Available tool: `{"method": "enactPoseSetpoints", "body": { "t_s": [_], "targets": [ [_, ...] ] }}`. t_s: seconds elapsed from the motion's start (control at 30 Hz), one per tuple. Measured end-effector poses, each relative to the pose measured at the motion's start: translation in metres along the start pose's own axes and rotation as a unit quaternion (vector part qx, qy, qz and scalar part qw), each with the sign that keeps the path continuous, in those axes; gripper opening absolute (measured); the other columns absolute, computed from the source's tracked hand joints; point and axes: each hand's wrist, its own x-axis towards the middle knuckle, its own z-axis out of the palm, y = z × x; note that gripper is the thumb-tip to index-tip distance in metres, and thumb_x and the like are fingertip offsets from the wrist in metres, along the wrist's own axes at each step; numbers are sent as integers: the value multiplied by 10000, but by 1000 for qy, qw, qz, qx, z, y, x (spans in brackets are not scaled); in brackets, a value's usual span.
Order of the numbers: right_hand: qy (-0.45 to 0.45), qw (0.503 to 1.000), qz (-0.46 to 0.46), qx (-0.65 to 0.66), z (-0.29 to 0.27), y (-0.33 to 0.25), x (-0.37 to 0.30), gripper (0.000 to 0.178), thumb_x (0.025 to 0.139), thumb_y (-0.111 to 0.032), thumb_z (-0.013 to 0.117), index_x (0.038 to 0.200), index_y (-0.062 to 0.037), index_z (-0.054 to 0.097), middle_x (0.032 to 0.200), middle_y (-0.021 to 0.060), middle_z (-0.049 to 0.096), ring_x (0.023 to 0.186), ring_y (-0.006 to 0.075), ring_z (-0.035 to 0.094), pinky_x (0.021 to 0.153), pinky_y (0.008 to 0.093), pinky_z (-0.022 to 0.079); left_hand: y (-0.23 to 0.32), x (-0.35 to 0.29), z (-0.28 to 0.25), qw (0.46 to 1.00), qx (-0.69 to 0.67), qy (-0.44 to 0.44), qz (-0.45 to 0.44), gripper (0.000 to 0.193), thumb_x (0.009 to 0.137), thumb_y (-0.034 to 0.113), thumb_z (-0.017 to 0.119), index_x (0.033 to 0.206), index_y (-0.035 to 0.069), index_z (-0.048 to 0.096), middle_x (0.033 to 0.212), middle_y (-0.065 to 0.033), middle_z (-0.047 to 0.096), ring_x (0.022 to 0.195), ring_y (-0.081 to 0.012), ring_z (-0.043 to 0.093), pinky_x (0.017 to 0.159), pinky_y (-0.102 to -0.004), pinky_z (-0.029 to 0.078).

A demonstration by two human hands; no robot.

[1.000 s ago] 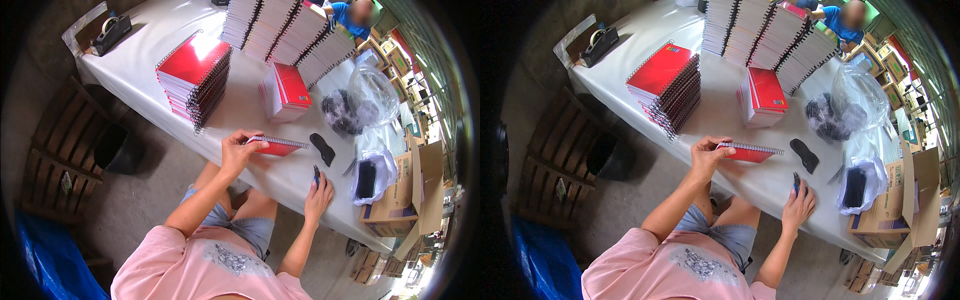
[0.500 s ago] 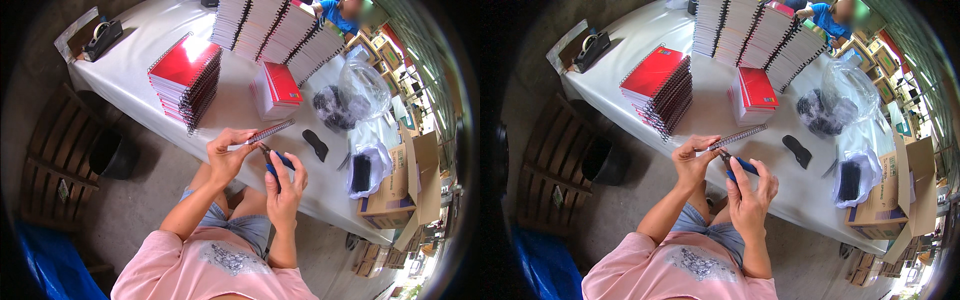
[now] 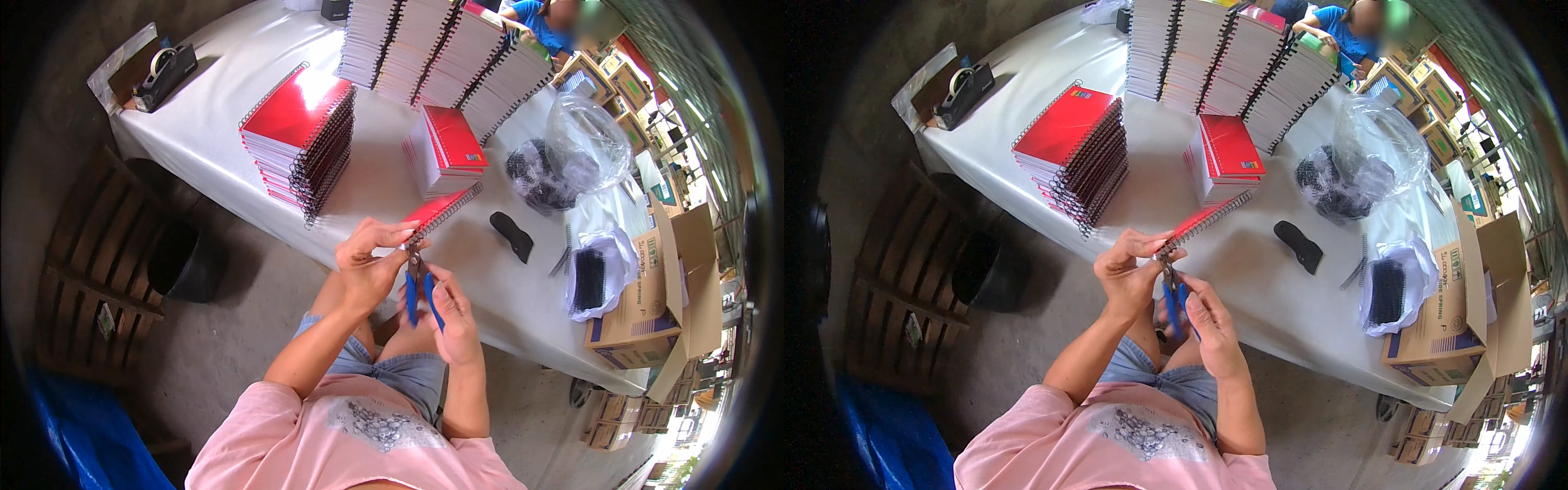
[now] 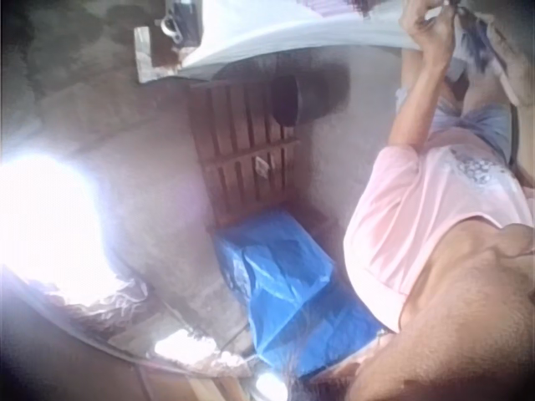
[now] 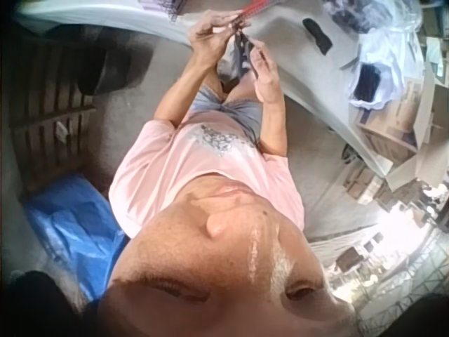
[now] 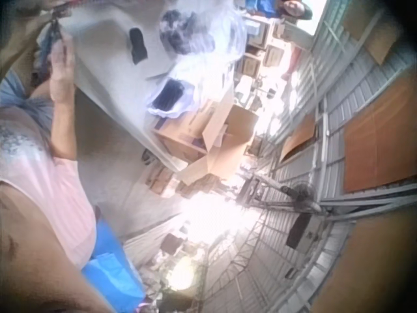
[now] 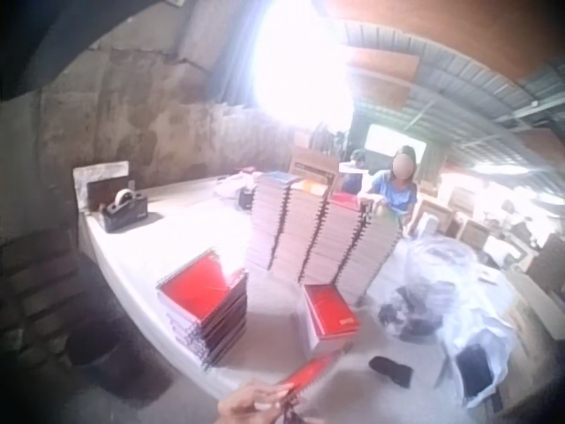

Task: The person attaches wire spirals to red notebooks and uses pliers to trim and secure the ends before stacking them on a table.

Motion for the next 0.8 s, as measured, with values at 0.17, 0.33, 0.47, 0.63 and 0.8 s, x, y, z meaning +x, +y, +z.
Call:
{"method": "enactPoseSetpoints", "body": {
  "t_s": [0.17, 0.33, 0.47, 0.63, 0.8],
  "targets": [
    [177, 858, -190, -443, -33, 0, -6, 373, 934, -276, 478, 1229, -53, 527, 1124, 159, 535, 1041, 293, 504, 919, 341, 380, 11, 15, 6, 961, -130, 144, -197, 251, 732, -49, 715, 944, 9, 595, 987, -77, 632, 830, -108, 584, 772, -224, 477],
    [317, 670, -18, -671, -116, 23, -20, 351, 930, -318, 469, 1254, -197, 530, 1248, 108, 469, 1170, 299, 433, 1001, 486, 295, 17, 19, 4, 945, -175, 112, -253, 357, 860, 73, 622, 1199, 2, 534, 1085, -85, 594, 974, -112, 546, 858, -235, 432],
    [282, 597, 101, -744, -136, 33, -14, 417, 930, -334, 460, 1340, -258, 438, 1316, 115, 429, 1274, 287, 360, 1069, 531, 189, 27, 23, 4, 941, -217, 117, -231, 306, 871, 40, 589, 1167, -4, 527, 1093, -104, 589, 1014, -129, 535, 888, -259, 424],
    [161, 913, -171, -333, -88, 8, 13, 489, 932, -310, 489, 1348, -69, 399, 1308, 125, 442, 1239, 257, 414, 1000, 499, 341, 44, 26, 3, 943, -269, 133, -143, 182, 878, -7, 539, 1045, 36, 482, 1102, -136, 572, 1058, -156, 516, 898, -271, 421],
    [100, 944, -313, -18, -7, -34, 52, 417, 873, -102, 591, 1257, -13, 454, 1063, 105, 565, 864, 179, 567, 719, 308, 477, 77, 51, -26, 970, -206, 120, -43, 187, 866, -28, 550, 1029, 32, 480, 1066, -136, 584, 1026, -164, 540, 868, -260, 420]
  ]
}}
